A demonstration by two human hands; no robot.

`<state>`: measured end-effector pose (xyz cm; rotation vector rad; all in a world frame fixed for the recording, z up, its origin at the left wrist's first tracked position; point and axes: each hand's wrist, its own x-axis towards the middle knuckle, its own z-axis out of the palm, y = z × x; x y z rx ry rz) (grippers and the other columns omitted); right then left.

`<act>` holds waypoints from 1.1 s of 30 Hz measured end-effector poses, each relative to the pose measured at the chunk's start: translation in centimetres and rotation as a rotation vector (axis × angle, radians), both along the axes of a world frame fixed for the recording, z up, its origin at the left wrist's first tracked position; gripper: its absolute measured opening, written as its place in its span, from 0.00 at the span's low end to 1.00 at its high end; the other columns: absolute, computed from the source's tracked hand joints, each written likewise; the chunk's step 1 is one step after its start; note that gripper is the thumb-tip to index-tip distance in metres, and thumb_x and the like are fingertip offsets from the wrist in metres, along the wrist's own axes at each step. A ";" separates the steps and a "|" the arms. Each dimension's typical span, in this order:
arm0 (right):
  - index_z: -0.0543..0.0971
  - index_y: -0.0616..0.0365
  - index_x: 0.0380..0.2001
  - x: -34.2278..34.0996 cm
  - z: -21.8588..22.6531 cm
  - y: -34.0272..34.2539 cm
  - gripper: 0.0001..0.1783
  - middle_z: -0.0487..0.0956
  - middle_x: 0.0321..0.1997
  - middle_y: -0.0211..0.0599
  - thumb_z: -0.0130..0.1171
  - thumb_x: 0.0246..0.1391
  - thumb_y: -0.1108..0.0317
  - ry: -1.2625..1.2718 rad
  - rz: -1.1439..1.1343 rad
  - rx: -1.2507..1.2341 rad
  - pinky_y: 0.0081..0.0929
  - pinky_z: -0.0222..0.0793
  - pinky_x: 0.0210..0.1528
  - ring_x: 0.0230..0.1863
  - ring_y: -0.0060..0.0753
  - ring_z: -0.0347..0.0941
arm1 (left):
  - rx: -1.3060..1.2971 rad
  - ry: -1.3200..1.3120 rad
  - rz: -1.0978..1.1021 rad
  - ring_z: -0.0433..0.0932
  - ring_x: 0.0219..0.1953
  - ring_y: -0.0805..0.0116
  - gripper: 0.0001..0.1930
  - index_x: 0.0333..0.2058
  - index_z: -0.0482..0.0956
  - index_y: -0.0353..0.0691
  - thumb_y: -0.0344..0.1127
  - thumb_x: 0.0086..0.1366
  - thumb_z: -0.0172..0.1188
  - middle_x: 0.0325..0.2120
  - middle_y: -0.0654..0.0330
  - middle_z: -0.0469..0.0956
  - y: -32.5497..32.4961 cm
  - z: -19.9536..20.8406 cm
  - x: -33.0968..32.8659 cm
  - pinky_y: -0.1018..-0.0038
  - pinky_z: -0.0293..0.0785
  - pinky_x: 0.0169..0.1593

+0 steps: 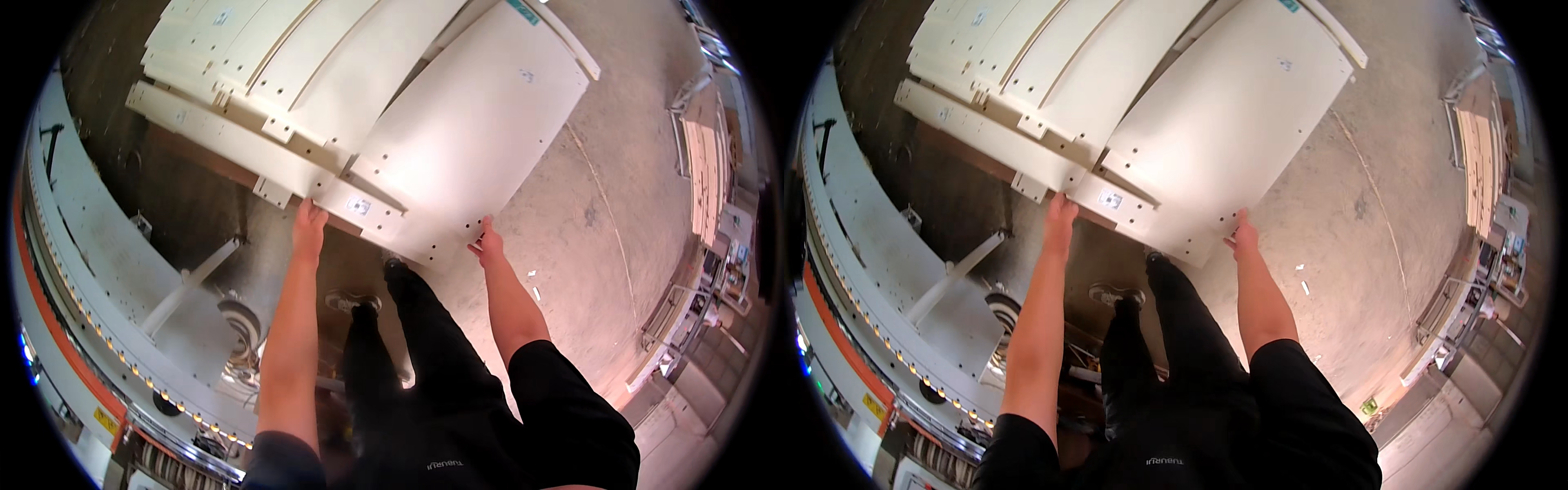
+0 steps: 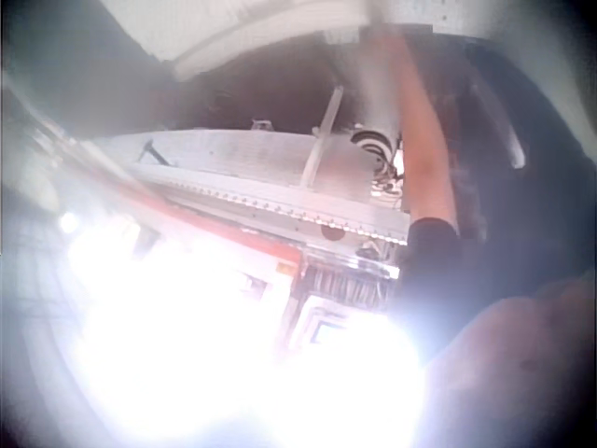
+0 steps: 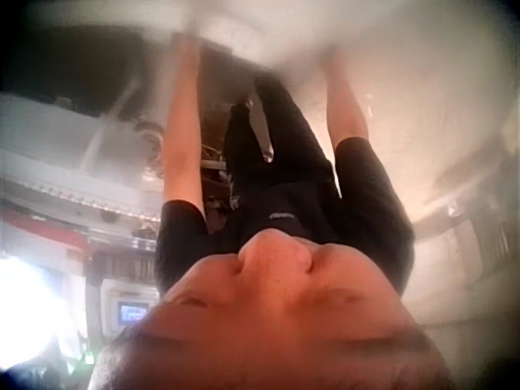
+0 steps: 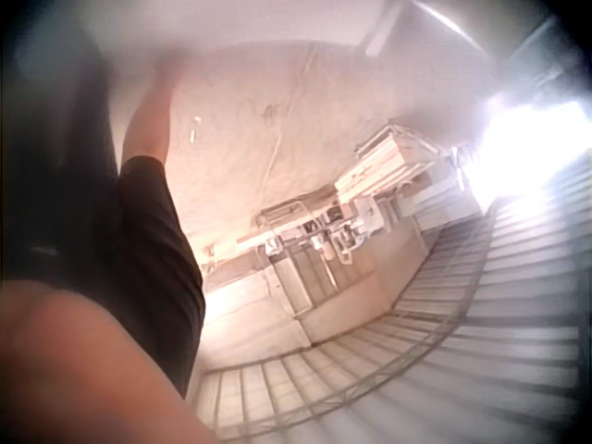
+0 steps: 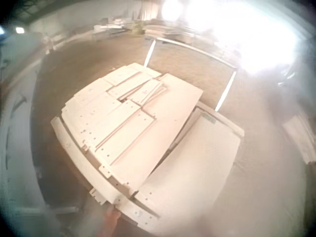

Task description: The person repeatedly picks up white rectangular panels from a pile and places them onto a conveyor belt. The person handles the panels one at a time, moving them from a stack on the floor to the machine's input area.

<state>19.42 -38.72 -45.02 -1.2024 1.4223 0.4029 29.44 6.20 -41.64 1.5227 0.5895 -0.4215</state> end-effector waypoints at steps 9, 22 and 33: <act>0.74 0.53 0.61 -4.5 0.7 -1.2 0.39 0.79 0.59 0.37 0.48 0.65 0.30 -0.014 -0.038 0.072 0.47 0.75 0.56 0.55 0.39 0.77 | -0.335 0.380 0.023 0.79 0.40 0.74 0.27 0.63 0.67 0.32 0.37 0.71 0.61 0.50 0.56 0.79 -5.0 1.3 -16.7 0.79 0.74 0.42; 0.68 0.58 0.66 -16.1 12.9 7.3 0.31 0.76 0.63 0.45 0.38 0.76 0.46 -0.170 0.197 0.629 0.47 0.75 0.58 0.58 0.45 0.77 | -0.569 0.478 -0.084 0.77 0.54 0.65 0.25 0.63 0.68 0.33 0.44 0.77 0.53 0.55 0.56 0.77 -14.1 9.5 -19.6 0.67 0.74 0.57; 0.74 0.50 0.59 -6.3 9.4 2.4 0.31 0.80 0.54 0.32 0.55 0.65 0.38 -0.318 -0.531 0.401 0.41 0.71 0.62 0.54 0.37 0.77 | 0.035 0.273 0.561 0.78 0.52 0.65 0.25 0.58 0.73 0.32 0.51 0.78 0.49 0.51 0.55 0.80 -3.6 20.5 -22.3 0.67 0.74 0.56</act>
